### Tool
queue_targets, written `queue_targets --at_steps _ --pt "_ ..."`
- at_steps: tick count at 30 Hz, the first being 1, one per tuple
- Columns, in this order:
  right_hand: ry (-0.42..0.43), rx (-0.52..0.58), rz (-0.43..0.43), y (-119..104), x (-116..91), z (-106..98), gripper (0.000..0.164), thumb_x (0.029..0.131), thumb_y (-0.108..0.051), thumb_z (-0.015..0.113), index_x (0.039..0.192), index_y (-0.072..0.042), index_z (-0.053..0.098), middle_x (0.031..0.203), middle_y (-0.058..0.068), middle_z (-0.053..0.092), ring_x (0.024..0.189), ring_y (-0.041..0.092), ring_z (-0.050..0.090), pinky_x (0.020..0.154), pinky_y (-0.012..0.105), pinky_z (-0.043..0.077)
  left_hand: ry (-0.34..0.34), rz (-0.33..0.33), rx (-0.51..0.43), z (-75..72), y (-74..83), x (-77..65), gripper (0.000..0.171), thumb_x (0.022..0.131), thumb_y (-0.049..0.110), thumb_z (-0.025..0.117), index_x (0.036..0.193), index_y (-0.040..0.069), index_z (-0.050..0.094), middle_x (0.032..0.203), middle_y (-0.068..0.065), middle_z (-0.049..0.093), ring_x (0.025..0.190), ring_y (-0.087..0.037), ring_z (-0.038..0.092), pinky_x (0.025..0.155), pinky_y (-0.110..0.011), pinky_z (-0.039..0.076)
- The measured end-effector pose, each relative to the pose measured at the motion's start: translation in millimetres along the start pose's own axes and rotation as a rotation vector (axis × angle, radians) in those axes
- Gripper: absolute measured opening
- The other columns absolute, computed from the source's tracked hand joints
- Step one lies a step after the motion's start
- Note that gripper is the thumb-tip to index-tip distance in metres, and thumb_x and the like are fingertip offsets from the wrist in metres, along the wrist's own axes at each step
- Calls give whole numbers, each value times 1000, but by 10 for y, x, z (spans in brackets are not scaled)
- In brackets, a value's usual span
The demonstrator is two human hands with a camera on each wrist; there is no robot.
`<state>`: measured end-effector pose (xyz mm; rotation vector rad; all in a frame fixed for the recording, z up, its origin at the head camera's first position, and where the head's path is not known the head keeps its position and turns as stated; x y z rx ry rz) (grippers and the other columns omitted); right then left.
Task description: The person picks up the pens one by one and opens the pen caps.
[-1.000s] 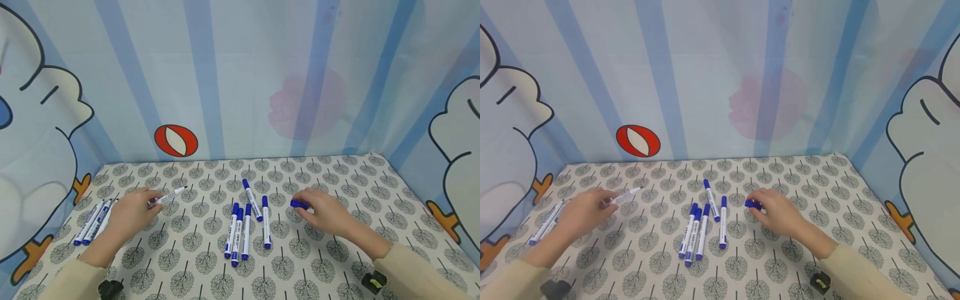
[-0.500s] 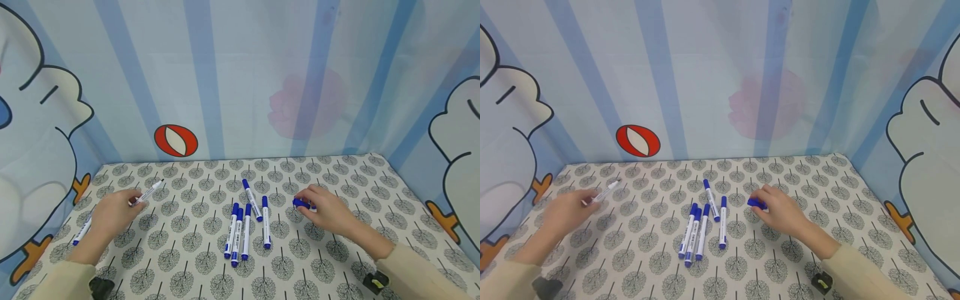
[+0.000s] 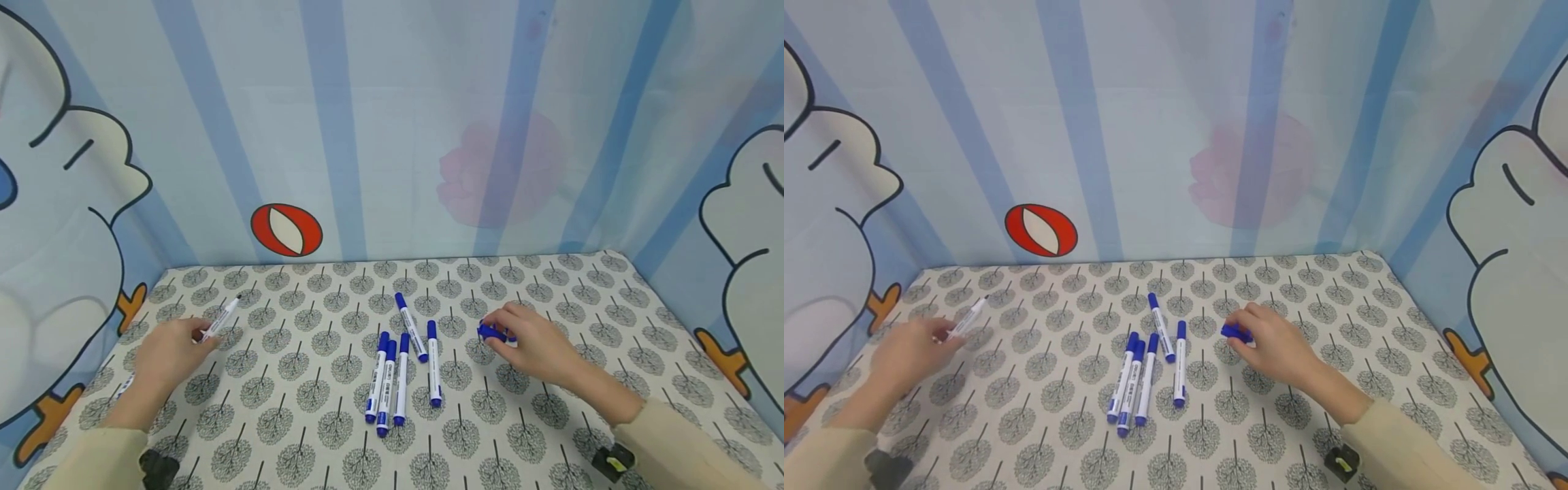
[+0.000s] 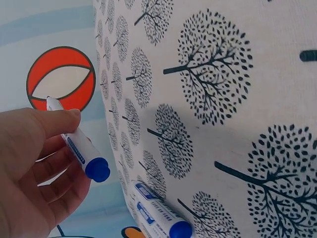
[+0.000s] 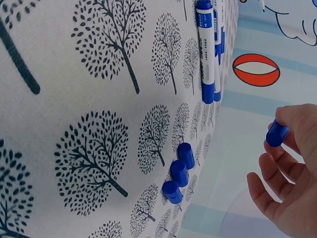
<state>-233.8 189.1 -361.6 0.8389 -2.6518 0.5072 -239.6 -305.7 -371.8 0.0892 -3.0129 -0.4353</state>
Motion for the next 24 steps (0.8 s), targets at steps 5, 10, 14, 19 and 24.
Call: queue_targets --at_steps 5,10,14,19,24 --pt "3 -12 -5 -11 1 1 25 78 -18 72 101 -12 65 84 -6 56 73 9 53 58 18 45 5 -27 14 29 -76 -5 42 82 24 64 112 -5 60 99 -25 63 70 -29 59 44 -30 42" --pt "-4 -13 -3 -22 0 5 25 78 -17 72 101 -12 65 83 -7 55 73 8 51 58 19 44 -8 -58 9 64 -131 -10 44 82 24 65 115 -5 57 94 -25 63 57 -22 54 41 -30 40" --pt "7 -16 -13 -28 -4 4 24 77 -17 72 100 -12 65 83 -7 56 73 8 52 58 19 44 -17 -81 1 106 -191 0 42 82 22 65 112 -5 56 90 -24 63 50 -17 50 39 -30 38" --pt "9 -22 -17 -27 -9 13 24 77 -17 72 100 -12 65 82 -7 55 71 8 52 57 19 43 -50 -122 4 156 -276 10 38 82 22 65 107 -5 55 88 -24 63 49 -18 50 40 -30 38" --pt "2 -27 -19 -27 -6 28 23 78 -17 72 99 -12 65 82 -7 55 71 8 51 58 19 43 -59 -152 7 172 -320 10 35 81 20 64 104 -5 56 77 -18 62 49 -19 50 40 -31 39"
Point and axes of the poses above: each hand's wrist, its own x-axis towards the middle knuckle, its own z-axis out of the palm, y = z × x, the point moved 5 cm from there along x, towards the middle knuckle
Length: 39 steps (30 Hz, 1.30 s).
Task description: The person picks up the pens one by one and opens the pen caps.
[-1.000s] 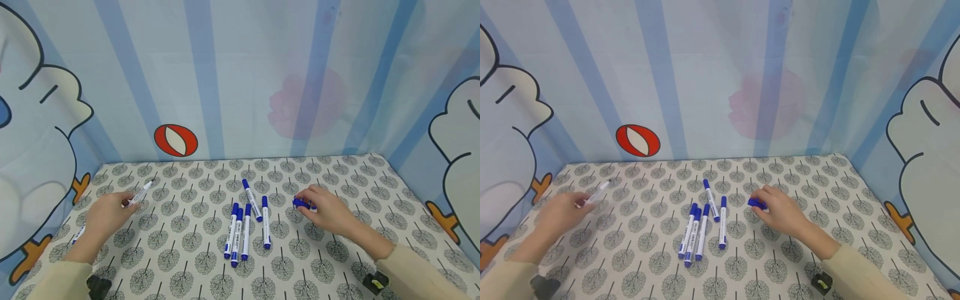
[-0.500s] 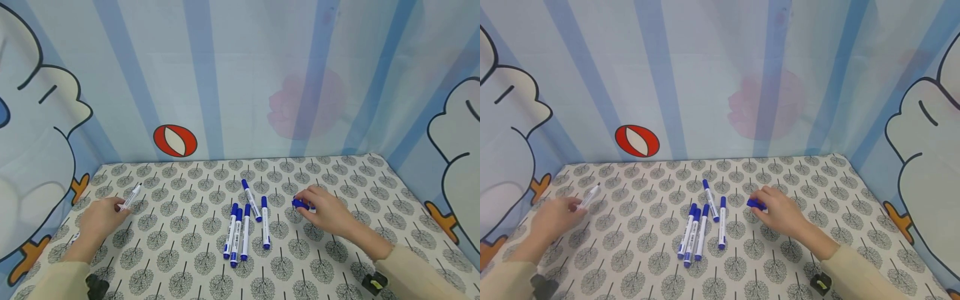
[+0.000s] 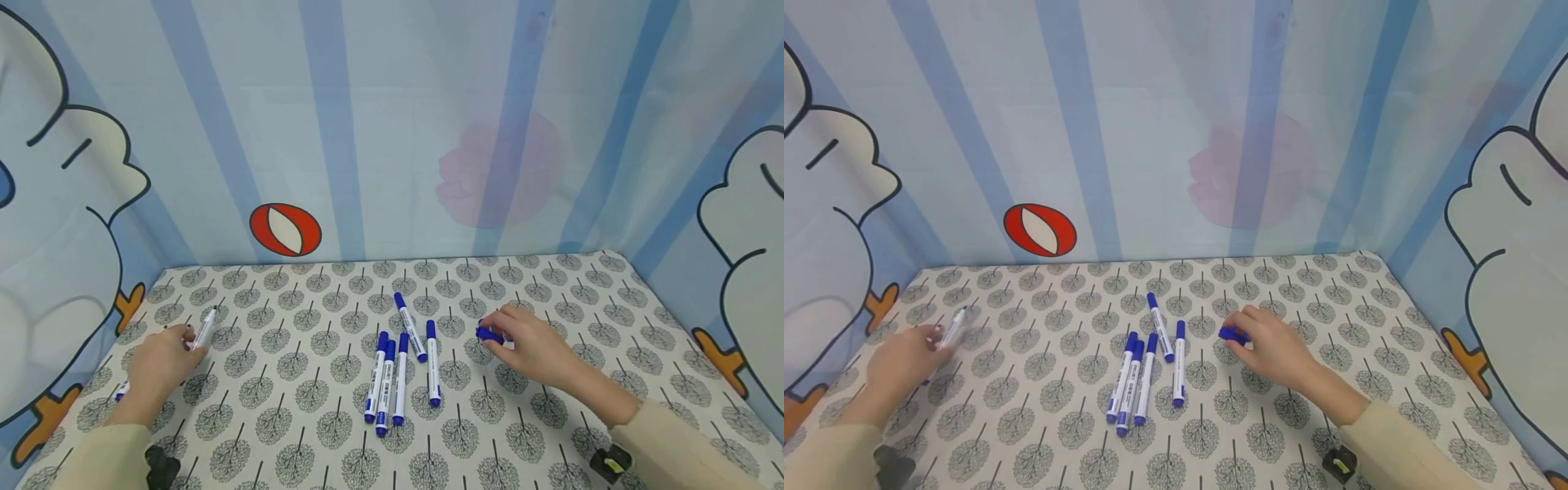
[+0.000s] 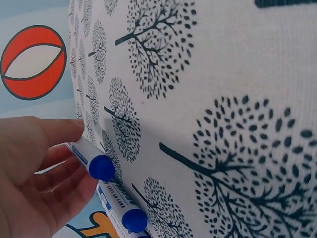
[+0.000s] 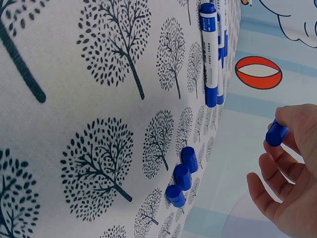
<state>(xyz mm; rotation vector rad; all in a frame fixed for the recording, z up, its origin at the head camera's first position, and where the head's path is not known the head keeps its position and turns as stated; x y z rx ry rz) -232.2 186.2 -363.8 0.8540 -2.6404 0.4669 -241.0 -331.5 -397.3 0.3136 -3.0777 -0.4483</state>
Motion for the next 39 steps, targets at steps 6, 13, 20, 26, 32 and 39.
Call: queue_targets --at_steps 6,13,20,26,32,39 --pt "-17 7 11 -7 1 12 22 78 -18 72 98 -13 65 81 -8 54 70 9 51 56 18 41 -27 -40 14 4 -31 -11 34 80 20 65 100 -7 58 68 -14 59 49 -19 50 40 -31 40" --pt "-23 15 4 -13 5 18 21 78 -18 72 98 -13 65 79 -9 53 68 10 51 55 18 40 -61 -55 60 12 -59 -14 32 80 20 66 97 -6 61 67 -13 57 50 -19 50 41 -30 40" --pt "-17 16 -4 -10 0 32 23 78 -18 72 99 -13 65 80 -9 54 70 8 52 56 18 42 -93 -59 83 51 -85 -14 30 80 20 67 95 -5 61 68 -11 58 53 -20 50 43 -32 40" --pt "-12 3 -1 -6 -14 51 25 77 -19 73 100 -13 65 81 -9 55 71 5 51 58 18 43 -112 -92 75 55 -102 -9 29 80 21 67 94 -3 61 69 -12 58 54 -21 50 44 -32 40" --pt "-17 1 8 -1 -17 61 26 77 -19 73 101 -13 65 81 -9 55 71 4 51 58 18 43 -121 -105 80 54 -142 2 30 79 23 69 92 -2 60 68 -11 56 56 -22 50 45 -33 40" --pt "-27 5 12 9 -17 73 26 77 -19 73 102 -13 65 81 -9 55 71 6 52 57 18 42 -127 -120 85 57 -169 8 34 79 25 69 96 -2 59 73 -14 58 58 -23 51 46 -34 41"
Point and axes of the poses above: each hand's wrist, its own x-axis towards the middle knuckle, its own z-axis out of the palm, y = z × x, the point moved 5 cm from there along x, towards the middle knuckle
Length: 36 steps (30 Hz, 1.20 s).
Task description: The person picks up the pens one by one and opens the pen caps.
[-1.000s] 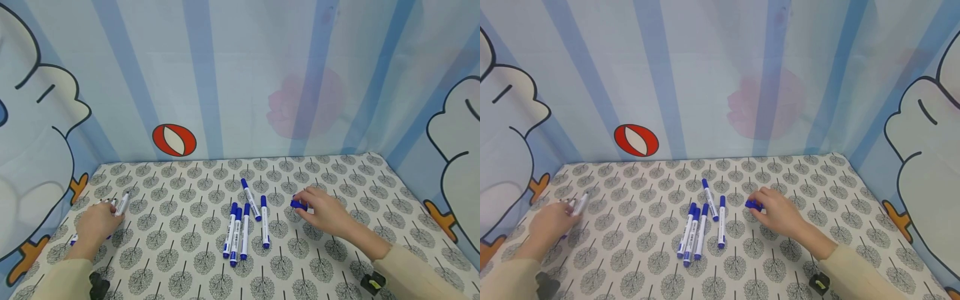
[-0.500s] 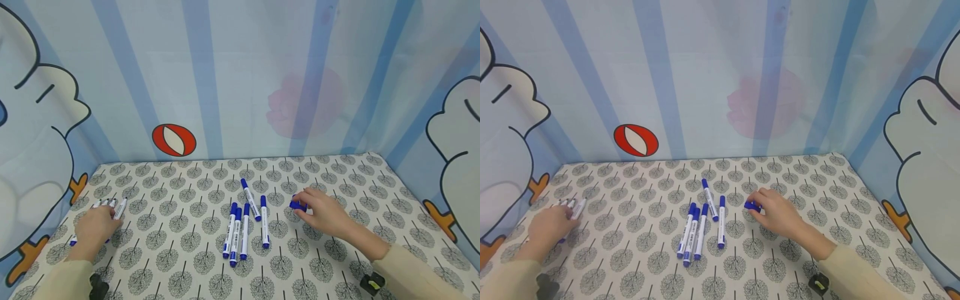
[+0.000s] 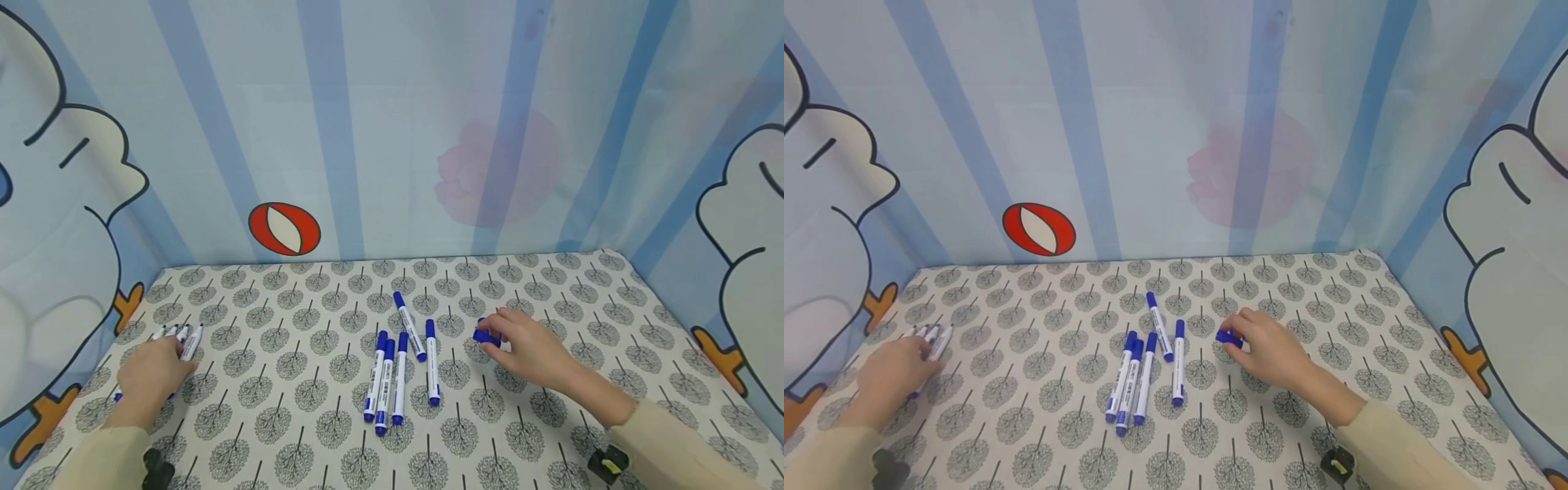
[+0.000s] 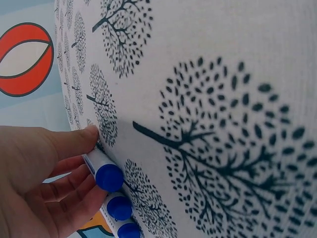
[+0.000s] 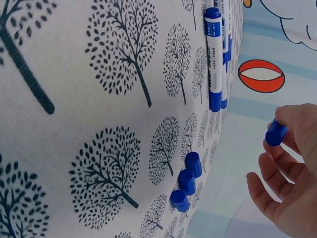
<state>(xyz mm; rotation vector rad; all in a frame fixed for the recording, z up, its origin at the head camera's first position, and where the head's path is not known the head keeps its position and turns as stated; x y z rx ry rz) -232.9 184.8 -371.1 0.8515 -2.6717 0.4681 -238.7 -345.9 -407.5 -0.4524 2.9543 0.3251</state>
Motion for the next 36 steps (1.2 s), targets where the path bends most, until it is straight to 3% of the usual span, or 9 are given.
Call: queue_targets --at_steps 13,21,26,36 --pt "1 16 1 0 -10 16 25 78 -20 72 101 -13 65 82 -8 55 72 10 54 57 18 43 6 3 3 -2 -7 -28 24 80 24 67 83 2 57 66 -10 53 56 -22 48 45 -33 38" --pt "-10 19 13 -1 -7 11 25 78 -21 72 101 -14 65 82 -9 55 72 10 55 57 18 43 10 4 12 -37 -1 -20 34 79 26 67 95 -2 57 77 -16 58 61 -25 52 47 -36 41" --pt "-26 16 22 10 2 8 25 79 -22 71 102 -14 65 82 -9 55 71 10 54 58 19 43 32 23 4 -54 16 -28 35 79 28 67 94 -2 57 75 -15 58 57 -24 51 45 -35 40" --pt "-19 20 16 29 8 -4 24 79 -19 71 102 -12 64 80 -9 56 70 9 54 58 19 43 58 80 27 -110 201 -75 39 82 26 64 108 -3 56 91 -24 61 57 -23 52 45 -35 40"
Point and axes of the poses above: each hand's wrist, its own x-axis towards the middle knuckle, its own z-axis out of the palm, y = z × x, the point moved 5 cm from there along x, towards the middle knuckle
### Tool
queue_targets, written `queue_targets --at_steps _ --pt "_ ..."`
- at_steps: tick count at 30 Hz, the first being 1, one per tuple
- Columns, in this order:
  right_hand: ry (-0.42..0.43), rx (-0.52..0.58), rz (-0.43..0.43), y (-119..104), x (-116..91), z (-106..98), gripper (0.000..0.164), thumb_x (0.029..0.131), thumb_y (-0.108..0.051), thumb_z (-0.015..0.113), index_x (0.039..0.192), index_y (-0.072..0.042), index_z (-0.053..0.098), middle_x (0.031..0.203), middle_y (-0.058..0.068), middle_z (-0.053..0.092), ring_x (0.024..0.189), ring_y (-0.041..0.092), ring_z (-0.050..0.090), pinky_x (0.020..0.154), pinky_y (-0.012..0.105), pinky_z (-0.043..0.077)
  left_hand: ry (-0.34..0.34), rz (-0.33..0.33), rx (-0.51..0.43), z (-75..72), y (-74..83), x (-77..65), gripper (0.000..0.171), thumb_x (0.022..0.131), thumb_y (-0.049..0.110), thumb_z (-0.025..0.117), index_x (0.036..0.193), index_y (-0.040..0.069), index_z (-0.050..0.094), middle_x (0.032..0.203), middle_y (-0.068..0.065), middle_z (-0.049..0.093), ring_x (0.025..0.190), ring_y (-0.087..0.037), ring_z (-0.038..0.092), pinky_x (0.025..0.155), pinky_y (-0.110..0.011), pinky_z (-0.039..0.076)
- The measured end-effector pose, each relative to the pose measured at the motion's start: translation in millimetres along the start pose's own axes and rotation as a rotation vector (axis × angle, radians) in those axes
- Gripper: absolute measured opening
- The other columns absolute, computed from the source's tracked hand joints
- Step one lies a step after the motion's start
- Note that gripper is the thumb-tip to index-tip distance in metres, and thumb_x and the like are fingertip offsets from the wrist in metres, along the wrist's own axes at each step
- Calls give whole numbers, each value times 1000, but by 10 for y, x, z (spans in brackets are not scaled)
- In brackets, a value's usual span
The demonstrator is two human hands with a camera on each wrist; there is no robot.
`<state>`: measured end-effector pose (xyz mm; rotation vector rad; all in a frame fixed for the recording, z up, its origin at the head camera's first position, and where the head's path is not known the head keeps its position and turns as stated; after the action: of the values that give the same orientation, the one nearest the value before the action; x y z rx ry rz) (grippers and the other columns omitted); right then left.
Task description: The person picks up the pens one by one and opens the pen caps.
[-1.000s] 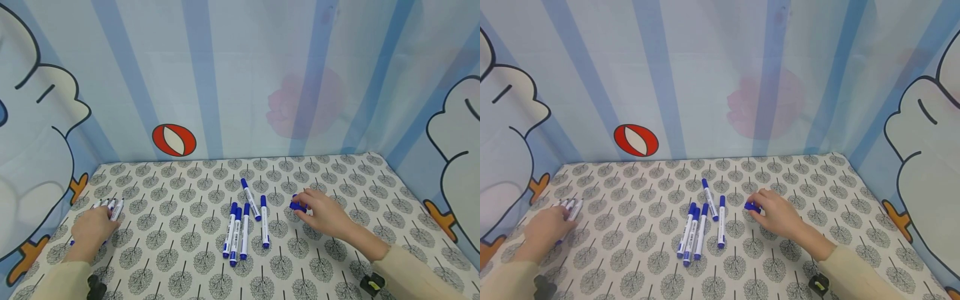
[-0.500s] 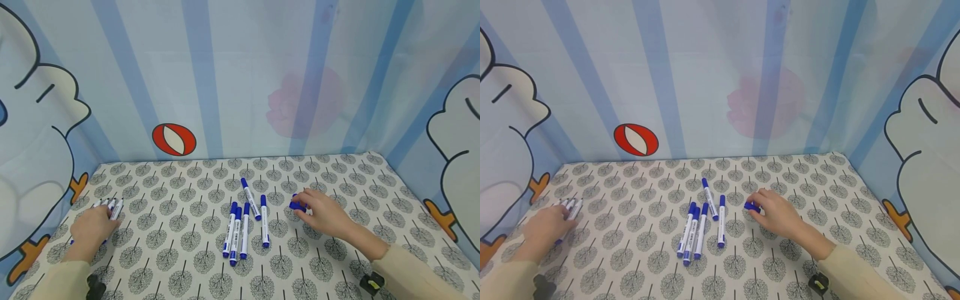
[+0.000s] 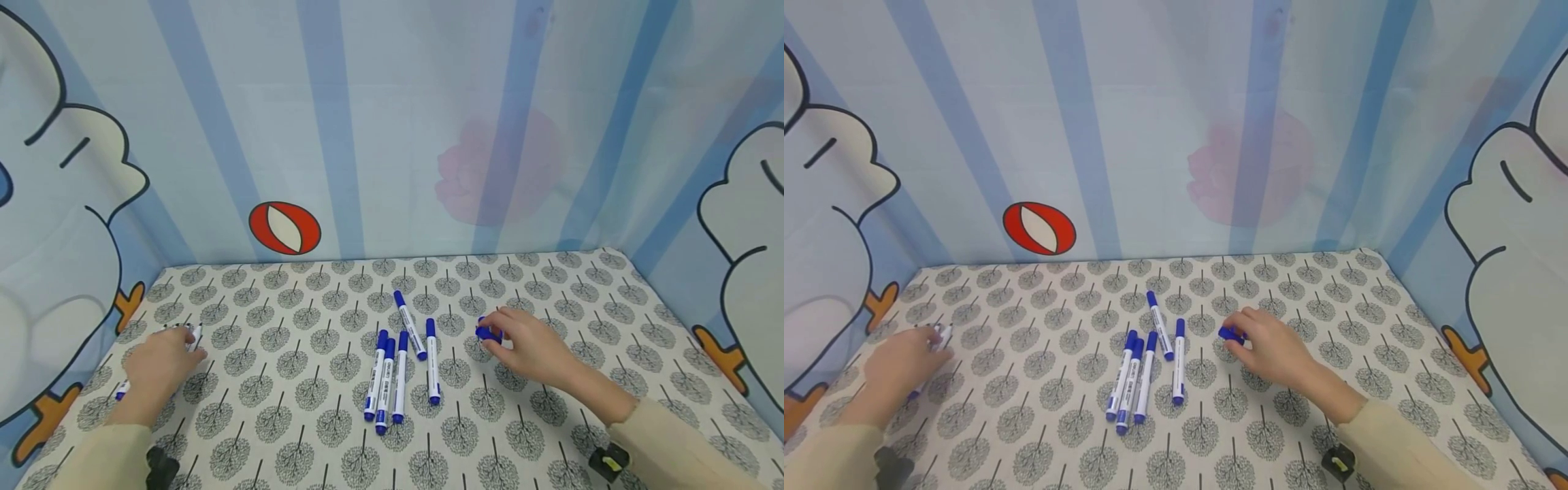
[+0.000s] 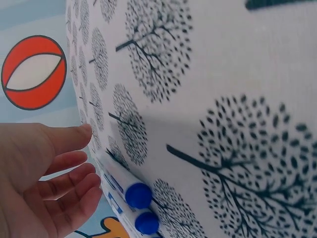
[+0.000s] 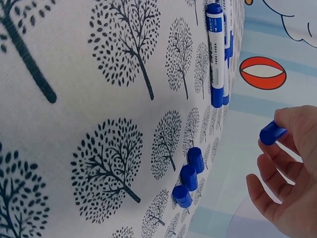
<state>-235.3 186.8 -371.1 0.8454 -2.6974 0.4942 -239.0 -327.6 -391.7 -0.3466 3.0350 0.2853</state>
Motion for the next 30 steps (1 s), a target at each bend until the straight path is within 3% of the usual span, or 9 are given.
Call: queue_targets --at_steps 5,14,23,30 --pt "-20 17 28 15 5 -5 23 80 -18 70 102 -13 64 80 -10 58 71 8 54 59 19 44 26 25 -14 -8 125 -28 38 82 25 65 108 -2 57 88 -21 62 56 -22 51 43 -34 39" --pt "-9 2 36 57 16 -36 26 80 -19 70 104 -11 63 88 -3 63 77 11 57 62 22 48 62 137 -23 -41 342 -29 34 82 25 65 105 1 59 97 -20 62 66 -24 57 45 -31 42" --pt "-27 37 82 150 38 -69 24 80 -14 69 102 -7 62 87 -1 63 73 11 56 61 20 46 74 198 -51 -39 550 -25 33 82 26 66 106 5 62 107 -20 62 74 -28 61 49 -32 45" --pt "-25 22 140 257 39 -77 27 81 -15 68 106 -7 60 82 -2 63 68 8 54 56 20 45 137 310 -57 -75 741 -81 30 80 23 69 102 4 64 102 -17 64 77 -28 62 53 -34 48"
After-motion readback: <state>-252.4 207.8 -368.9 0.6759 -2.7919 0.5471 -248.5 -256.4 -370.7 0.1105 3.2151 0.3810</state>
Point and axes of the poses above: each hand's wrist, its own x-axis towards the middle knuckle, its own z-axis out of the palm, y = z × x, the point moved 5 cm from there along x, towards the middle knuckle
